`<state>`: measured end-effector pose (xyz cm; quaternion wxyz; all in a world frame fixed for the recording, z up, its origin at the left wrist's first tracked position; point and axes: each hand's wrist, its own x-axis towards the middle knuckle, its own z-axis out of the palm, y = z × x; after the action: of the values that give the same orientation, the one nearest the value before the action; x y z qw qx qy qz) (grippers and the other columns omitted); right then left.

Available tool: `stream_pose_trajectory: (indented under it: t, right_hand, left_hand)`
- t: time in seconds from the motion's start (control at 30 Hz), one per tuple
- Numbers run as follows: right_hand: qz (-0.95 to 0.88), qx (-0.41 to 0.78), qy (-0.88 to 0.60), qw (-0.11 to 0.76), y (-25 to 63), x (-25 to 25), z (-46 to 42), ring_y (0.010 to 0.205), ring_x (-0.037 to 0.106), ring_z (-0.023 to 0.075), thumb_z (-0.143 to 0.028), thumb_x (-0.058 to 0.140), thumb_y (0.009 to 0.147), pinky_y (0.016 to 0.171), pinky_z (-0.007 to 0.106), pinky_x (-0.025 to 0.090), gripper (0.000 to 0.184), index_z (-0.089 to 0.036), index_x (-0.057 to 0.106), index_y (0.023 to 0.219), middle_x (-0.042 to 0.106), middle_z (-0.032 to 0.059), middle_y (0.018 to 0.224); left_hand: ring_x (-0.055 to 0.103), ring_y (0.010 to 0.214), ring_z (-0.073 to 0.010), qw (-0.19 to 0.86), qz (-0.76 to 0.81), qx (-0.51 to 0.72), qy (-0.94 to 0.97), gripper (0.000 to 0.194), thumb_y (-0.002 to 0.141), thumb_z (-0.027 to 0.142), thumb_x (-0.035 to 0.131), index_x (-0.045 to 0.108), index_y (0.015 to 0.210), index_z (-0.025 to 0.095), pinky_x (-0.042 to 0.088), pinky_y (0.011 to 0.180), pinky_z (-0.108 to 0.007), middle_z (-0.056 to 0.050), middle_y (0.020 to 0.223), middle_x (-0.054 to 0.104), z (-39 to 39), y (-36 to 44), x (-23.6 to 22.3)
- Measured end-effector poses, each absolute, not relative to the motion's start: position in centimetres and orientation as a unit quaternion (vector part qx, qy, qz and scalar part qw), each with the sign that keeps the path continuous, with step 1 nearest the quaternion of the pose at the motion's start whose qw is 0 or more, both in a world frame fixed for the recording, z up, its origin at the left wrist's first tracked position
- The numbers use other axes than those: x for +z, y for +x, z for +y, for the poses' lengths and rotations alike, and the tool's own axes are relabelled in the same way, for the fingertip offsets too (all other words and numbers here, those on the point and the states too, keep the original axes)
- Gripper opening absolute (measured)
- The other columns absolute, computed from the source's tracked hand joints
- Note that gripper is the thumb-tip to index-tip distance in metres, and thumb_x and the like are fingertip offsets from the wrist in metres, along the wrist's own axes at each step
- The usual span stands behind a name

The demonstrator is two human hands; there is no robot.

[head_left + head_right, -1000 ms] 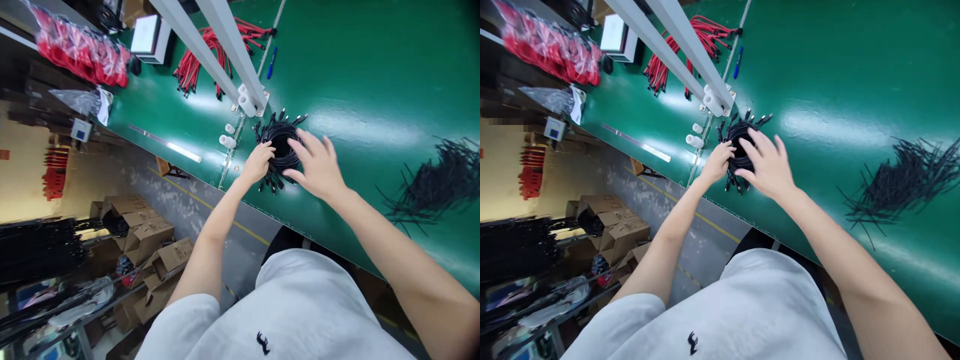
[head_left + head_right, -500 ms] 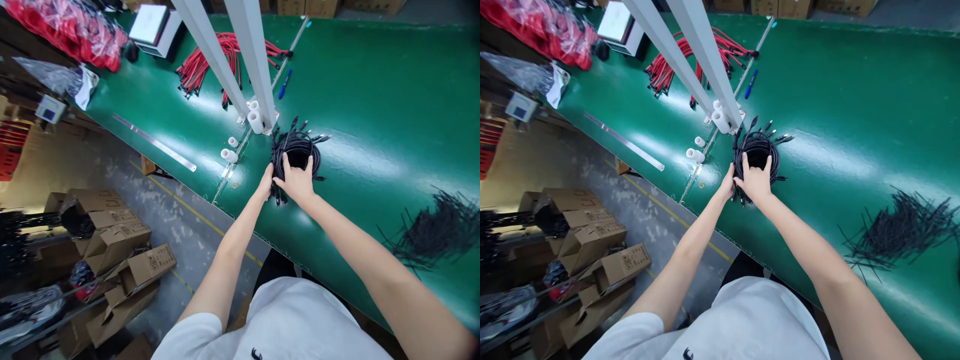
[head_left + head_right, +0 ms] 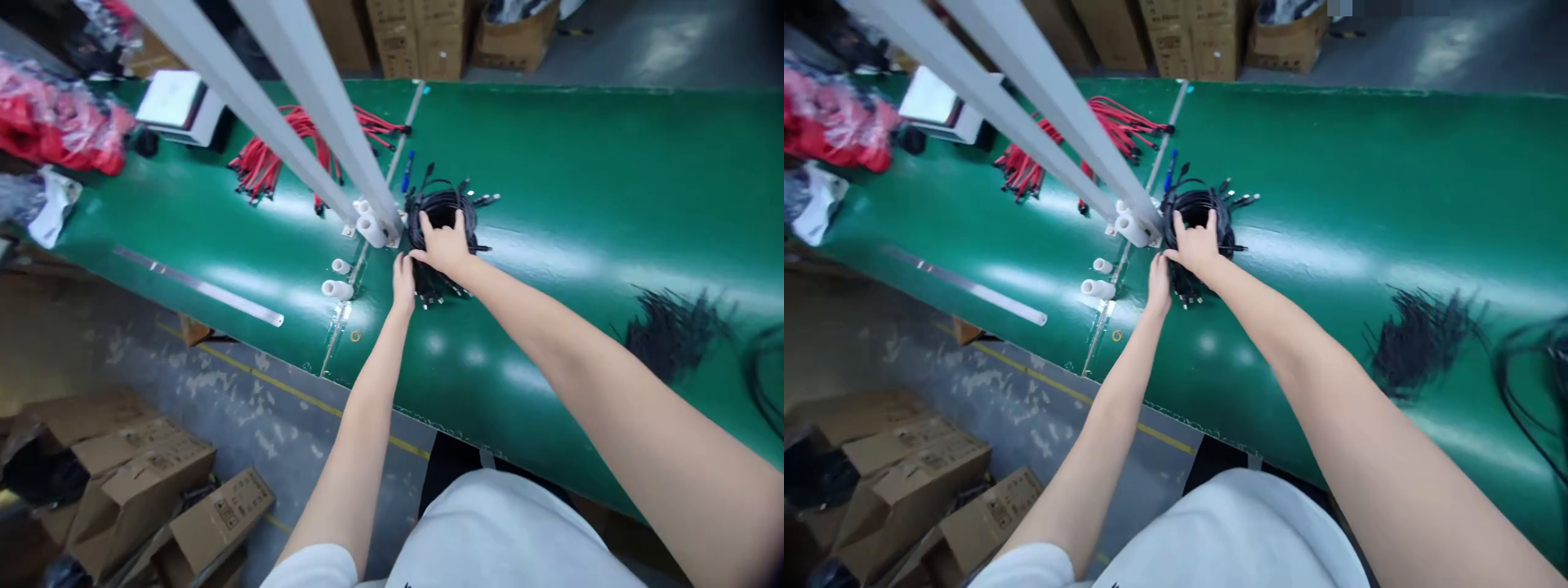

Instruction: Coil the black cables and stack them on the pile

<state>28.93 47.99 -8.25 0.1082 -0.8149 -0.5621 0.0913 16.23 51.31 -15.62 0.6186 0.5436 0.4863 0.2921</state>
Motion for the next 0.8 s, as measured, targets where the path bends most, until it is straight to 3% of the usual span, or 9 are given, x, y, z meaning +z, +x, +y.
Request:
stream_pose_trajectory:
  t: [0.07, 0.17, 0.23, 0.3, 0.4, 0.47, 0.63, 0.8]
  right_hand:
    - [-0.561, 0.070, -0.806, 0.178, 28.0, -7.3, 46.7, 0.130, 0.048, 0.0369, -0.053, 0.058, 0.091, 0.117, 0.064, 0.003, 0.082, -0.001, 0.036, 0.150, 0.059, 0.0220, 0.133]
    - [-0.561, 0.107, -0.768, 0.289, 25.7, -6.8, 40.7, 0.143, 0.032, 0.0303, -0.044, 0.043, 0.100, 0.121, 0.055, 0.010, 0.055, -0.009, 0.048, 0.142, 0.048, 0.0162, 0.147]
    - [-0.535, 0.266, -0.744, 0.299, 22.9, -7.3, 33.3, 0.135, 0.042, 0.0236, -0.038, 0.035, 0.103, 0.118, 0.046, 0.025, 0.042, -0.017, 0.059, 0.131, 0.057, 0.0095, 0.138]
    - [-0.448, 0.418, -0.748, 0.255, 19.1, -8.0, 23.7, 0.118, 0.055, 0.0182, -0.034, 0.042, 0.101, 0.108, 0.036, 0.039, 0.032, -0.026, 0.066, 0.120, 0.063, 0.0018, 0.130]
    - [-0.297, 0.480, -0.802, 0.195, 14.0, -8.8, 7.7, 0.096, 0.064, 0.0166, -0.024, 0.056, 0.093, 0.091, 0.030, 0.050, 0.017, -0.022, 0.073, 0.096, 0.073, 0.0021, 0.101]
    - [-0.162, 0.497, -0.839, 0.151, 12.4, -9.1, -2.4, 0.091, 0.066, 0.0162, -0.022, 0.057, 0.093, 0.086, 0.030, 0.052, 0.016, -0.018, 0.072, 0.088, 0.072, 0.0046, 0.095]
    - [0.137, 0.452, -0.879, 0.065, 15.6, -11.4, -20.1, 0.102, 0.063, 0.0181, -0.038, 0.059, 0.096, 0.090, 0.040, 0.055, 0.033, -0.013, 0.062, 0.118, 0.064, 0.0087, 0.116]
    - [0.223, 0.412, -0.877, 0.102, 20.8, -17.3, -25.0, 0.106, 0.062, 0.0194, -0.041, 0.058, 0.097, 0.091, 0.040, 0.055, 0.039, -0.014, 0.060, 0.125, 0.062, 0.0103, 0.122]
  left_hand:
    - [0.049, 0.139, -0.0214, 0.562, 0.533, 0.305, 0.554, 0.050, 0.095, 0.049, 0.052, 0.052, 0.134, 0.017, 0.037, 0.116, -0.038, -0.016, 0.148, 0.051, 48.2, 12.5, -15.4]
    - [0.061, 0.125, -0.0190, 0.566, 0.556, 0.270, 0.546, 0.045, 0.095, 0.044, 0.049, 0.051, 0.133, 0.018, 0.045, 0.110, -0.037, -0.015, 0.138, 0.059, 41.8, 6.2, -15.3]
    - [0.065, 0.118, -0.0189, 0.569, 0.582, 0.193, 0.548, 0.042, 0.093, 0.042, 0.052, 0.054, 0.127, 0.018, 0.048, 0.107, -0.038, -0.015, 0.129, 0.064, 37.1, 2.1, -15.2]
    - [0.067, 0.114, -0.0201, 0.573, 0.578, 0.089, 0.574, 0.041, 0.092, 0.046, 0.051, 0.056, 0.124, 0.021, 0.051, 0.104, -0.040, -0.012, 0.122, 0.068, 32.8, -1.3, -15.2]
    - [0.070, 0.107, -0.0230, 0.607, 0.496, -0.059, 0.618, 0.045, 0.089, 0.056, 0.053, 0.060, 0.117, 0.022, 0.054, 0.100, -0.043, -0.011, 0.113, 0.071, 28.1, -3.6, -14.7]
    - [0.070, 0.105, -0.0235, 0.619, 0.432, -0.115, 0.646, 0.047, 0.087, 0.060, 0.055, 0.062, 0.115, 0.022, 0.055, 0.099, -0.043, -0.010, 0.112, 0.071, 26.5, -2.8, -14.1]
    - [0.068, 0.107, -0.0227, 0.593, 0.362, -0.118, 0.709, 0.044, 0.086, 0.057, 0.058, 0.062, 0.114, 0.024, 0.052, 0.102, -0.042, -0.009, 0.114, 0.070, 23.1, 3.3, -12.7]
    - [0.069, 0.104, -0.0224, 0.609, 0.301, -0.148, 0.718, 0.041, 0.085, 0.050, 0.060, 0.063, 0.114, 0.021, 0.050, 0.103, -0.042, -0.009, 0.112, 0.071, 14.0, 6.0, -11.1]
